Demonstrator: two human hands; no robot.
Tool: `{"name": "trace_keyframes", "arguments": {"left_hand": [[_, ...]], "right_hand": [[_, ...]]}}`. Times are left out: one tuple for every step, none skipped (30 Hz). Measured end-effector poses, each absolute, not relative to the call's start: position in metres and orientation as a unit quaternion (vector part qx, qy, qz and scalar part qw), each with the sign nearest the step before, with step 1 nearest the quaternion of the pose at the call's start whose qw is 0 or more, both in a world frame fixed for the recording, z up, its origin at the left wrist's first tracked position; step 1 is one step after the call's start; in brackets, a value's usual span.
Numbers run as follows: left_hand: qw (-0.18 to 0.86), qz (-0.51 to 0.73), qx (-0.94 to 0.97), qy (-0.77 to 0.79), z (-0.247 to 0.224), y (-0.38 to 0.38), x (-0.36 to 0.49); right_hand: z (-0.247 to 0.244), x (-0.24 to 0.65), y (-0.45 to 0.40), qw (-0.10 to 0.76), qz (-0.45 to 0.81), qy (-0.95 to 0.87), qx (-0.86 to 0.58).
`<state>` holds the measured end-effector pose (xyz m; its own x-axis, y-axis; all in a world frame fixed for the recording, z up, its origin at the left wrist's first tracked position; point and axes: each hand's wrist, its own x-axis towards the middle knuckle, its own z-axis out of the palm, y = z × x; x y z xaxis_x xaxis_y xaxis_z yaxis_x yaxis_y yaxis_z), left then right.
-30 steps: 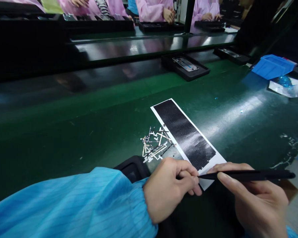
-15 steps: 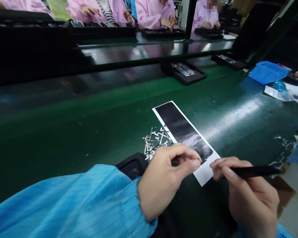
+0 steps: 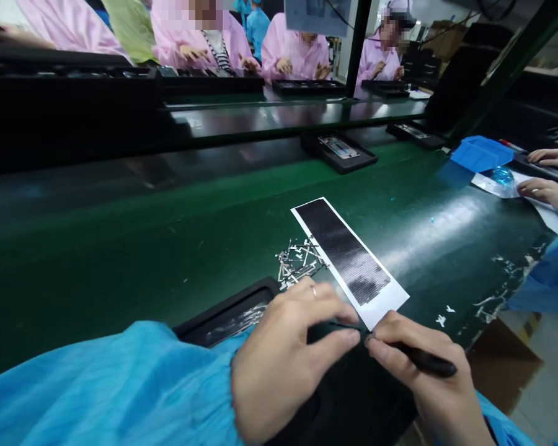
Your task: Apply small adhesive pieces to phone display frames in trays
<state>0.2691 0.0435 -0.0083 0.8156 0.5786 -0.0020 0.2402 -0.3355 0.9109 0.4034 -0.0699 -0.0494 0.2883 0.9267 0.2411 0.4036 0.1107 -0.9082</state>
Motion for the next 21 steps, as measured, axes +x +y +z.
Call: {"name": "trace_keyframes", "arguments": {"left_hand": [[0.476, 0.165, 0.834, 0.225, -0.009, 0.042, 0.266], [0.446, 0.162, 0.857, 0.201, -0.01, 0.04, 0.264], [0.426, 0.16, 0.87, 0.189, -0.01, 0.038, 0.262], [0.417, 0.16, 0.875, 0.188, -0.01, 0.036, 0.261], [0.415, 0.16, 0.874, 0.195, -0.01, 0.035, 0.26], [0.418, 0.159, 0.87, 0.206, -0.009, 0.034, 0.259], [0.424, 0.153, 0.866, 0.216, -0.009, 0.033, 0.259], [0.429, 0.145, 0.863, 0.224, -0.008, 0.032, 0.259], [0.431, 0.142, 0.862, 0.227, -0.008, 0.031, 0.259], [0.431, 0.146, 0.861, 0.227, -0.009, 0.03, 0.258], [0.429, 0.157, 0.861, 0.224, -0.009, 0.029, 0.257], [0.427, 0.166, 0.861, 0.22, -0.01, 0.028, 0.256], [0.425, 0.172, 0.862, 0.216, -0.01, 0.027, 0.255], [0.424, 0.172, 0.863, 0.212, -0.01, 0.026, 0.254], [0.428, 0.165, 0.864, 0.209, -0.009, 0.025, 0.253], [0.437, 0.151, 0.862, 0.205, -0.008, 0.025, 0.253], [0.454, 0.139, 0.857, 0.2, -0.007, 0.025, 0.253], [0.478, 0.13, 0.847, 0.195, -0.005, 0.025, 0.253], [0.506, 0.121, 0.833, 0.191, -0.004, 0.025, 0.253], [0.536, 0.111, 0.815, 0.187, -0.004, 0.024, 0.254], [0.567, 0.101, 0.796, 0.184, -0.003, 0.024, 0.256]], "right_hand": [[-0.046, 0.402, -0.07, 0.494, 0.266, -0.551, -0.618], [-0.044, 0.401, -0.071, 0.478, 0.277, -0.558, -0.619], [-0.042, 0.4, -0.072, 0.47, 0.286, -0.563, -0.617], [-0.041, 0.399, -0.074, 0.47, 0.292, -0.562, -0.615], [-0.042, 0.399, -0.075, 0.475, 0.296, -0.557, -0.614], [-0.043, 0.398, -0.077, 0.48, 0.301, -0.549, -0.614], [-0.044, 0.399, -0.078, 0.485, 0.31, -0.541, -0.613], [-0.045, 0.399, -0.08, 0.492, 0.318, -0.53, -0.613], [-0.047, 0.399, -0.081, 0.499, 0.325, -0.518, -0.613], [-0.048, 0.399, -0.082, 0.506, 0.331, -0.508, -0.613], [-0.048, 0.399, -0.083, 0.508, 0.339, -0.503, -0.612], [-0.048, 0.4, -0.084, 0.508, 0.345, -0.501, -0.61], [-0.048, 0.4, -0.084, 0.505, 0.352, -0.501, -0.608], [-0.047, 0.4, -0.085, 0.499, 0.364, -0.504, -0.604], [-0.046, 0.4, -0.085, 0.498, 0.38, -0.501, -0.597], [-0.044, 0.4, -0.086, 0.506, 0.401, -0.484, -0.591], [-0.043, 0.399, -0.087, 0.52, 0.426, -0.454, -0.585], [-0.042, 0.398, -0.087, 0.535, 0.451, -0.418, -0.58], [-0.041, 0.396, -0.087, 0.545, 0.476, -0.383, -0.574], [-0.04, 0.394, -0.087, 0.548, 0.497, -0.358, -0.569], [-0.04, 0.392, -0.086, 0.547, 0.511, -0.342, -0.568]]}}
